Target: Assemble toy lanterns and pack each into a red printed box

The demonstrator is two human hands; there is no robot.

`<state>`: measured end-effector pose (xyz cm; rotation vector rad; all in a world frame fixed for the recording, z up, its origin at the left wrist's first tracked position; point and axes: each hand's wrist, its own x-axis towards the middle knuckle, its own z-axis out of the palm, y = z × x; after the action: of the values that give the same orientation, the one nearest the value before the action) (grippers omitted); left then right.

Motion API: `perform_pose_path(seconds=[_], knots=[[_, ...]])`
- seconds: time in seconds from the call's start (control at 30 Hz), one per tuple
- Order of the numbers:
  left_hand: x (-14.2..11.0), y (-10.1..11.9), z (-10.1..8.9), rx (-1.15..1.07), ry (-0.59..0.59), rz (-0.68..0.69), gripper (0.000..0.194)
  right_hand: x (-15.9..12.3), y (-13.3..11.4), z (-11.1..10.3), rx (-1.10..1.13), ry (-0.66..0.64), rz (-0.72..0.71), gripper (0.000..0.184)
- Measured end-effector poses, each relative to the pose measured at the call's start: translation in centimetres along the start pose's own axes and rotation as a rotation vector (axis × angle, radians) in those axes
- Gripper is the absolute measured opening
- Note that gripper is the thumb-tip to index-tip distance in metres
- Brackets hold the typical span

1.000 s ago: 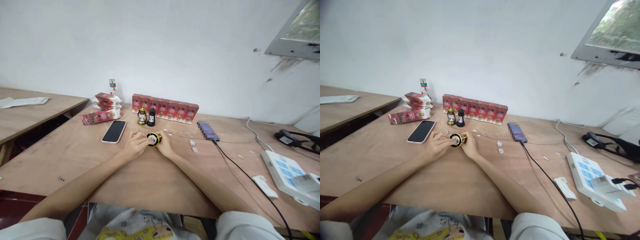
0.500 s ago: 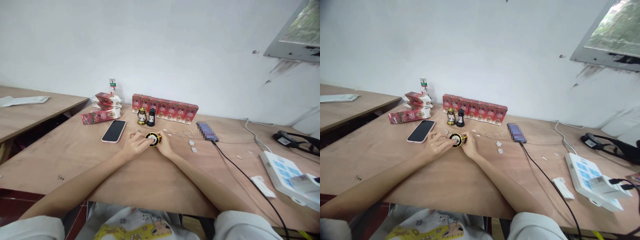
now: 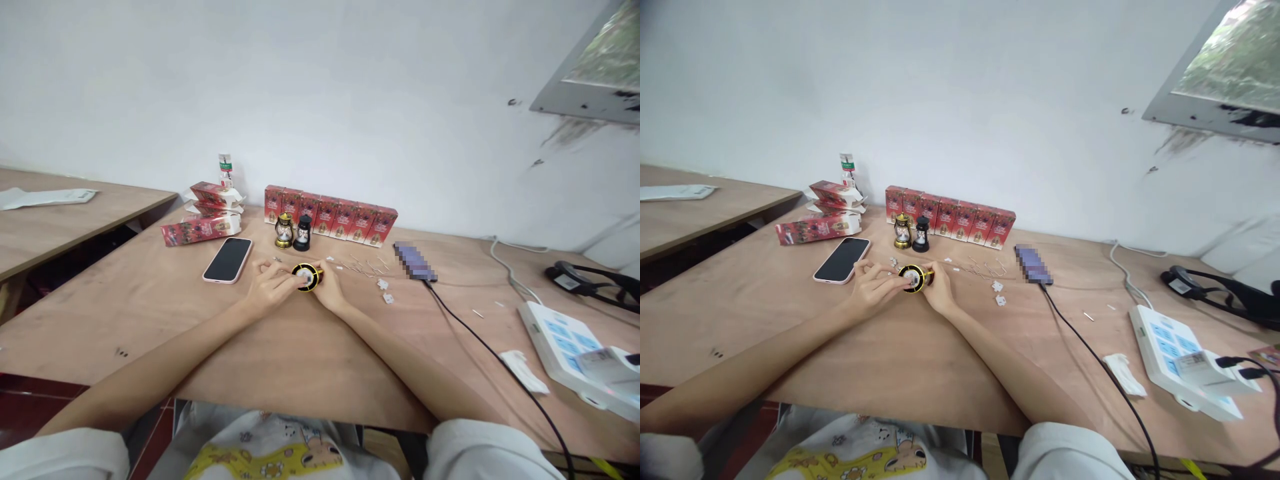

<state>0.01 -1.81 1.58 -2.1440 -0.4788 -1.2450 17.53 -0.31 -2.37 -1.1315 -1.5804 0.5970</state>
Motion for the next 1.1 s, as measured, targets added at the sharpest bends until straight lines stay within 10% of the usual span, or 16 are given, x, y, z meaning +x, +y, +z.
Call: perform_pose_path(seconds=[0.33, 0.6, 1.1], knots=[[-0.5, -1.8, 0.5, -0.017, -0.128, -0.44, 0.017, 0.0, 0.1, 0.0, -0.019, 0.058, 0.014, 0.024], [-2.0, -5.5, 1.4, -0.238, -0.727, -0.711, 0.015, 0.1, 0.0, 0.0, -0.027, 0.121, 0.027, 0.025], [-3.6, -5.6, 2.4, 0.033, -0.627, -0.448, 0.022, 0.0, -0.4, -0.2, -0.045, 0.076, 0.033, 0.022]])
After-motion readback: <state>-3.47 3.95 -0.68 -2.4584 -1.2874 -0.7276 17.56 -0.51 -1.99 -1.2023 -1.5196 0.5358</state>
